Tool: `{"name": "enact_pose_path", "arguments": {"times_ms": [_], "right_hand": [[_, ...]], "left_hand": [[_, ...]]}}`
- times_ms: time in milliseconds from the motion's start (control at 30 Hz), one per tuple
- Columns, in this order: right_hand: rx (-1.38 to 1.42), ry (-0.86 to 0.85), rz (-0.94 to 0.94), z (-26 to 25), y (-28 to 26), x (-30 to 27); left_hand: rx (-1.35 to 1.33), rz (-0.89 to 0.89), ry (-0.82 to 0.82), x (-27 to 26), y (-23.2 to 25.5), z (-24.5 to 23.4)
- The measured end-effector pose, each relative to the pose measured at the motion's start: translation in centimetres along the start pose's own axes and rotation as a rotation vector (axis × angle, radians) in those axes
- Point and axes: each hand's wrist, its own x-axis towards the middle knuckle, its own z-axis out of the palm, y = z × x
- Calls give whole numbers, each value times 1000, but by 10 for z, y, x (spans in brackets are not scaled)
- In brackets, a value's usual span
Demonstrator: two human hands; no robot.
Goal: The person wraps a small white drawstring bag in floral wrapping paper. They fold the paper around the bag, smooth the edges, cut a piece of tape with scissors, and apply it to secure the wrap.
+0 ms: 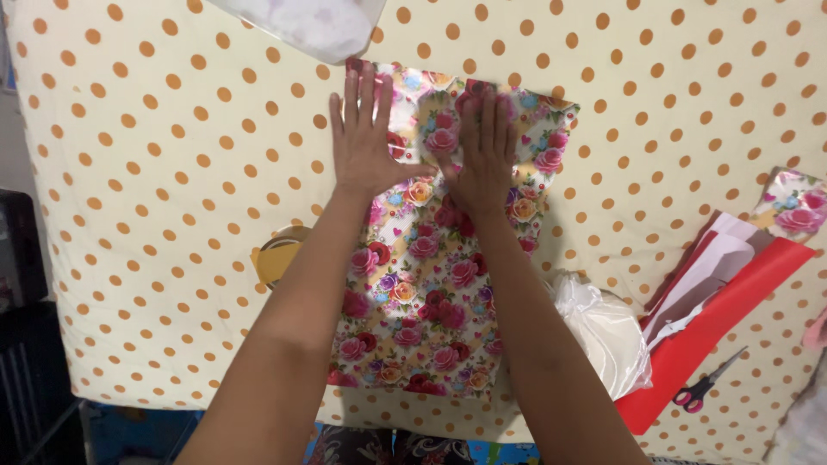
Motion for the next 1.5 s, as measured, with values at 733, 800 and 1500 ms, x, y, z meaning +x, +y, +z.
{"name": "enact_pose_path", "arguments": {"times_ms": [733,800,1500], "right_hand": [[257,-15,107,2,-56,-92],[155,-19,30,-3,-58,-100],[-97,99,151,-42,2,-153]], "left_hand": [[316,105,-252,-111,58,50],[233,107,-84,-113,47,54],[-52,69,122,-183,-17,68]]}}
